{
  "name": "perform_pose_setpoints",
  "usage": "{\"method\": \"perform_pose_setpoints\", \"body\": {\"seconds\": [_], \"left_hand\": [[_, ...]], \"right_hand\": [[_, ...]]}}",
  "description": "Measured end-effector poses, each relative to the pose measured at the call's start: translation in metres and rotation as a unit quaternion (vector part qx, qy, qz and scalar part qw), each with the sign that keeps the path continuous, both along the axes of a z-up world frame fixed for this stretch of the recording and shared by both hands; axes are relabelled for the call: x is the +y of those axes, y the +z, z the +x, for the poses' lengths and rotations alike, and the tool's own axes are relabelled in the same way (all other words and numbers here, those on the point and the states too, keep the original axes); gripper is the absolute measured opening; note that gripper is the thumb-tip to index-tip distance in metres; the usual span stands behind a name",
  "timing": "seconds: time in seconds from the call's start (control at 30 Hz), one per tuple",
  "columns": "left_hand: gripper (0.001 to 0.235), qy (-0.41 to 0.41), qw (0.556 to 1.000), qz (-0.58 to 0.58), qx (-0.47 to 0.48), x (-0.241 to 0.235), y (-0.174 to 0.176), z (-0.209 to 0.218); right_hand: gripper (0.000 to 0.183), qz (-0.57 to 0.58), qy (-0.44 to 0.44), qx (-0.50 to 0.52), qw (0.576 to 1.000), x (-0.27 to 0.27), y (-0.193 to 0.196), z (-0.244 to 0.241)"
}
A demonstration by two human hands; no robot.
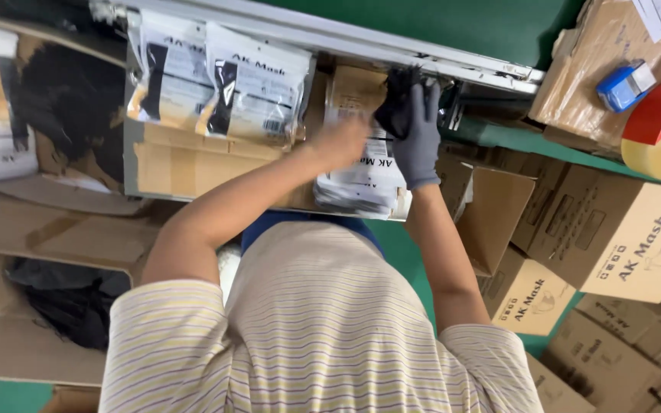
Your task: The person places black face masks into plastic bags and then packs the bags into a cardboard box.
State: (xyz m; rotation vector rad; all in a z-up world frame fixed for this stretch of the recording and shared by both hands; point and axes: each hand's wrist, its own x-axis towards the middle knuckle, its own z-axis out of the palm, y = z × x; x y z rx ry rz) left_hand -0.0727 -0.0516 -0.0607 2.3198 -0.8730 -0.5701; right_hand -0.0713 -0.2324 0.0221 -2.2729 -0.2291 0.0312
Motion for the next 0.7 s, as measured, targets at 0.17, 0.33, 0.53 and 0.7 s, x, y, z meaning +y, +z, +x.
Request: {"method": "perform_pose_setpoints", "body": {"seconds": [0.17, 0.33, 0.53, 0.7], "left_hand": [[0.025, -0.056, 0.982, 0.183, 0.004, -0.073, -0.069, -0.061], [0.021, -0.095, 0.981, 0.141, -0.097, -0.078, -0.070, -0.025], [0.023, -0.036, 0.975, -0.020, -0.217, -0.062, -0.037, -0.026], [0.031, 0.178, 0.973, -0.138, 0.055, -0.084, -0.102, -0.003]], "right_hand": [[0.064, -0.373, 0.174, 0.060, 0.909, -0.006, -0.062, 0.001], [0.070, -0.311, 0.158, 0.117, 0.930, -0.005, -0.030, 0.013], [0.046, -0.186, 0.101, 0.014, 0.977, -0.012, 0.054, 0.020], [0.058, 0.394, -0.122, 0.356, 0.839, -0.051, 0.013, -0.029]]}}
